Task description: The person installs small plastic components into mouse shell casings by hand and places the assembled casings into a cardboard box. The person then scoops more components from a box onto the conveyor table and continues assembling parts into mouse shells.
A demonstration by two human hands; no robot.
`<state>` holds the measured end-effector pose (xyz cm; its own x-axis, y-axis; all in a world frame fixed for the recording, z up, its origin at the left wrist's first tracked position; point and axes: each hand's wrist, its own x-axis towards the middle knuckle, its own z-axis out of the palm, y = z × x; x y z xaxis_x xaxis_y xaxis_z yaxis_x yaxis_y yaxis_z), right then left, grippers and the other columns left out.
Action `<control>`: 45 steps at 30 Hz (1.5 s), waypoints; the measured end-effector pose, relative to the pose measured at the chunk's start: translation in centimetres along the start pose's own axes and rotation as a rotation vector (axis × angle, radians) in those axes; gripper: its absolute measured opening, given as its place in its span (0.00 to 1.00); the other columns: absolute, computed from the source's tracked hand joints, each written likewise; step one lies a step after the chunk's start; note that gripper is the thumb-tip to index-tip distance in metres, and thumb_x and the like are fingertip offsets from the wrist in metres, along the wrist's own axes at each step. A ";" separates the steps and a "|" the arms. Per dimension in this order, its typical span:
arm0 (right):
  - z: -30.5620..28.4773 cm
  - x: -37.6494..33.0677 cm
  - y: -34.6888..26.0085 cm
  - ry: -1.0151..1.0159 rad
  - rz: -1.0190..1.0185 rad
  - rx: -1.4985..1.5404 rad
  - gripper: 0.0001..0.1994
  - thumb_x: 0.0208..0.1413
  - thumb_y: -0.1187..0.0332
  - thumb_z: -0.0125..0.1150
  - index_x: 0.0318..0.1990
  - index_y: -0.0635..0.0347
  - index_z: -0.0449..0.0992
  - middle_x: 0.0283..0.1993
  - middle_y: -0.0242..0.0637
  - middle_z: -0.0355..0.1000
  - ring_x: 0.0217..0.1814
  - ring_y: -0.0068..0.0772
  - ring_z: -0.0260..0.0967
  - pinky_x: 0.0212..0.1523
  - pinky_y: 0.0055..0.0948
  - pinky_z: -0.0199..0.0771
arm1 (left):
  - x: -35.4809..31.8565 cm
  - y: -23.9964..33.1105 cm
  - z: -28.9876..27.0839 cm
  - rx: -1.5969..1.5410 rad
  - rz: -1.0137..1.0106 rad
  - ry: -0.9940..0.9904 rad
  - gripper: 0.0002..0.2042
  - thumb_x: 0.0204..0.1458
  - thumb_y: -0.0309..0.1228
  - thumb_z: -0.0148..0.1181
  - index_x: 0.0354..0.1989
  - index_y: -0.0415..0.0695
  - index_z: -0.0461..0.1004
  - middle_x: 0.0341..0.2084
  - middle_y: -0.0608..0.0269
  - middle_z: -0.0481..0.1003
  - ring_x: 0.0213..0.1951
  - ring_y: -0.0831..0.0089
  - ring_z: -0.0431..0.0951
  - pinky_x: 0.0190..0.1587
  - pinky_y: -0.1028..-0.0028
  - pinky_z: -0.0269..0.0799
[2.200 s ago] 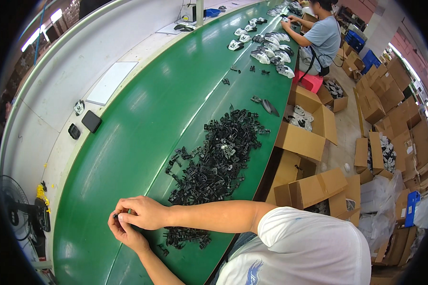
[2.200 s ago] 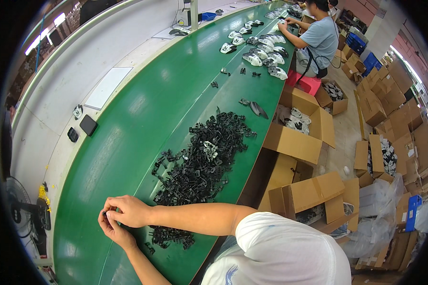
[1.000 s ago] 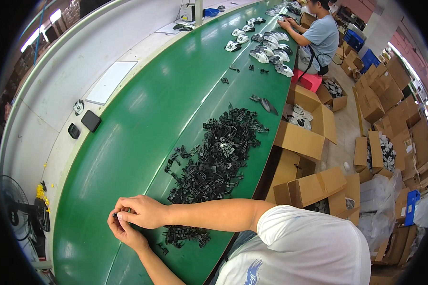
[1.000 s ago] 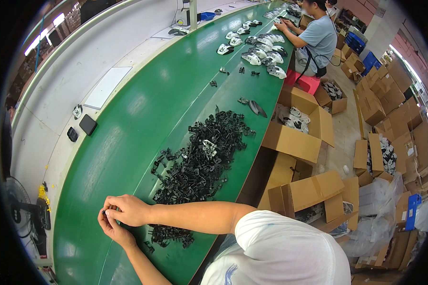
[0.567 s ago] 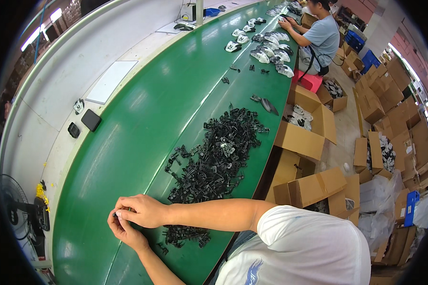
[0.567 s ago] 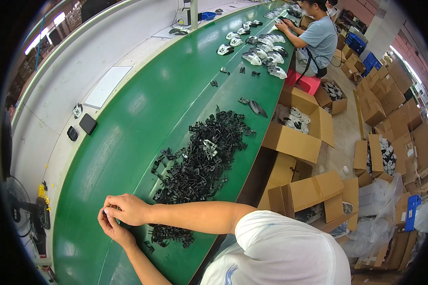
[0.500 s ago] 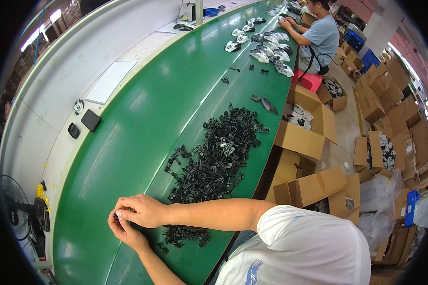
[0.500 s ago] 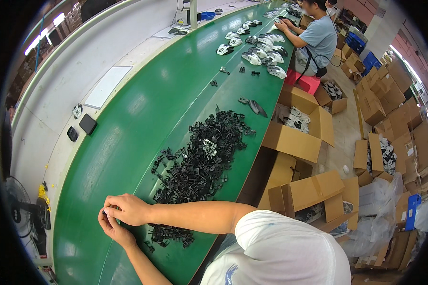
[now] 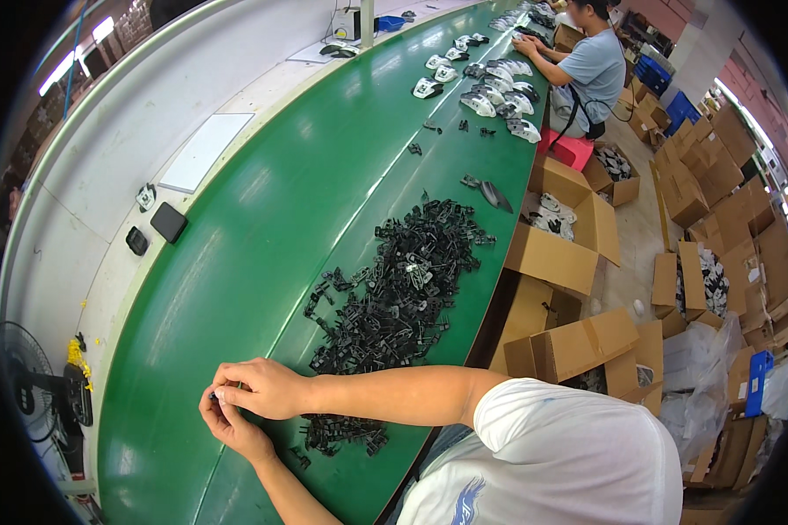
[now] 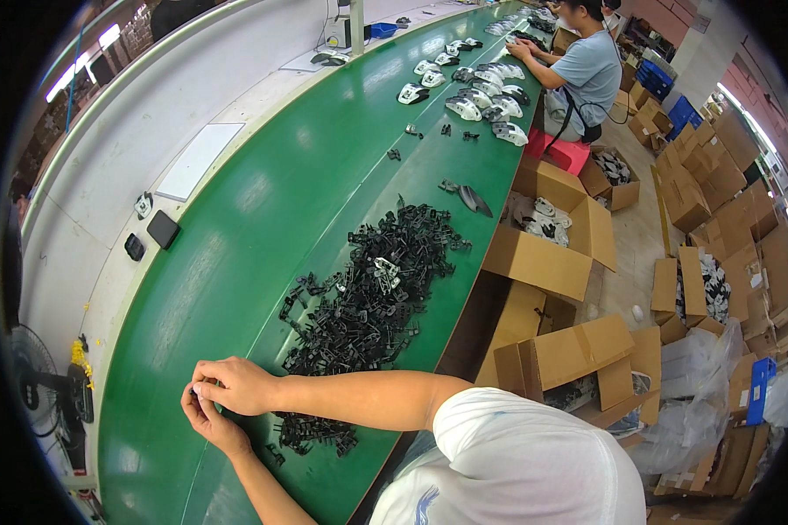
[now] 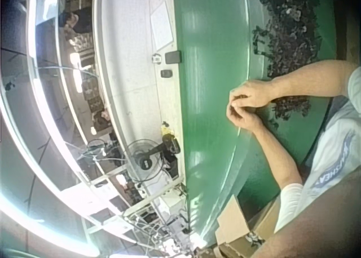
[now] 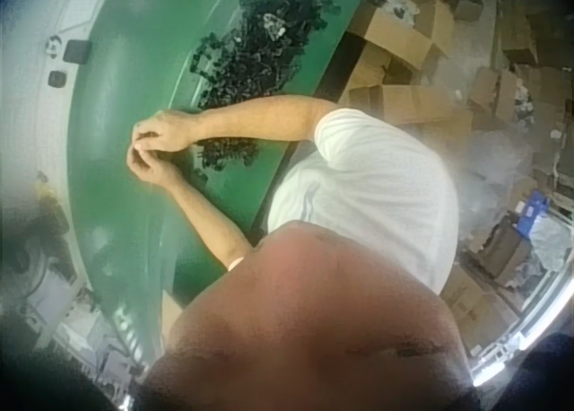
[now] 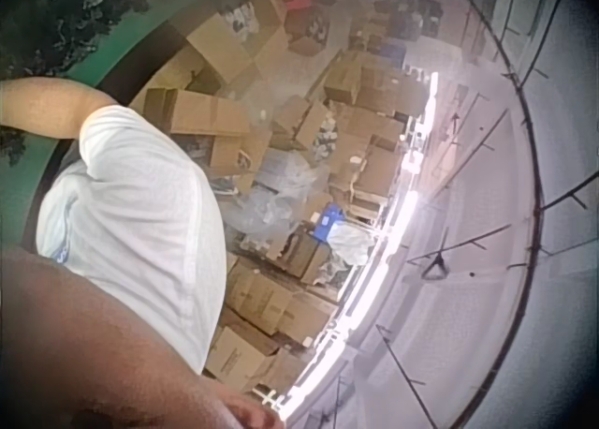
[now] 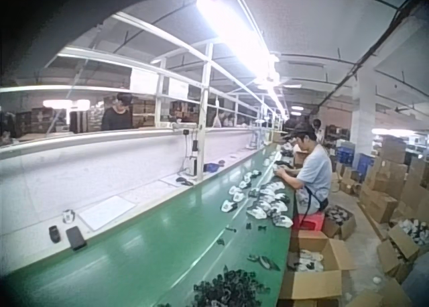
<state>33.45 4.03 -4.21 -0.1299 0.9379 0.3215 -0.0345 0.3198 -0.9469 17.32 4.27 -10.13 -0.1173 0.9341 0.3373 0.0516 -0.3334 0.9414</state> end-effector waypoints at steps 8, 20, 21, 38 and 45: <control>0.0 0.0 0.4 0.002 -0.005 -0.020 0.12 0.73 0.60 0.59 0.49 0.61 0.79 0.41 0.41 0.83 0.41 0.40 0.82 0.45 0.38 0.81 | 0.0 0.1 0.0 0.008 -0.005 -0.003 0.14 0.72 0.34 0.57 0.59 0.38 0.72 0.49 0.59 0.78 0.50 0.70 0.77 0.57 0.68 0.73; -0.1 0.0 0.2 -0.041 0.060 0.006 0.13 0.71 0.60 0.60 0.51 0.62 0.78 0.45 0.44 0.84 0.44 0.40 0.85 0.48 0.37 0.84 | 0.1 -0.7 -0.2 -0.076 -0.014 -0.042 0.15 0.73 0.34 0.56 0.60 0.37 0.71 0.51 0.56 0.77 0.52 0.68 0.78 0.59 0.65 0.74; -0.1 0.0 0.3 -0.035 0.050 0.006 0.13 0.71 0.60 0.61 0.51 0.62 0.78 0.45 0.43 0.84 0.44 0.40 0.85 0.48 0.37 0.84 | 0.1 -0.7 -0.1 -0.078 -0.005 -0.040 0.15 0.73 0.33 0.53 0.60 0.36 0.70 0.51 0.54 0.78 0.52 0.66 0.79 0.59 0.65 0.75; 0.0 0.1 0.5 -0.041 0.045 0.015 0.12 0.70 0.62 0.61 0.50 0.62 0.77 0.43 0.42 0.84 0.43 0.38 0.85 0.47 0.36 0.85 | 0.0 -0.9 -0.3 -0.085 0.008 -0.049 0.14 0.74 0.32 0.52 0.60 0.35 0.71 0.51 0.53 0.78 0.52 0.66 0.80 0.59 0.64 0.76; 0.0 0.1 0.6 -0.034 0.036 -0.010 0.12 0.70 0.62 0.61 0.49 0.62 0.77 0.43 0.43 0.84 0.41 0.39 0.85 0.45 0.36 0.84 | 0.0 -0.9 -0.4 -0.063 0.016 -0.056 0.14 0.74 0.32 0.52 0.59 0.35 0.71 0.50 0.54 0.79 0.52 0.67 0.80 0.58 0.65 0.76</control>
<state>33.40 4.29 -4.71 -0.1650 0.9439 0.2862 -0.0196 0.2870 -0.9577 16.87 4.57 -11.00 -0.0608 0.9335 0.3533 -0.0096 -0.3545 0.9350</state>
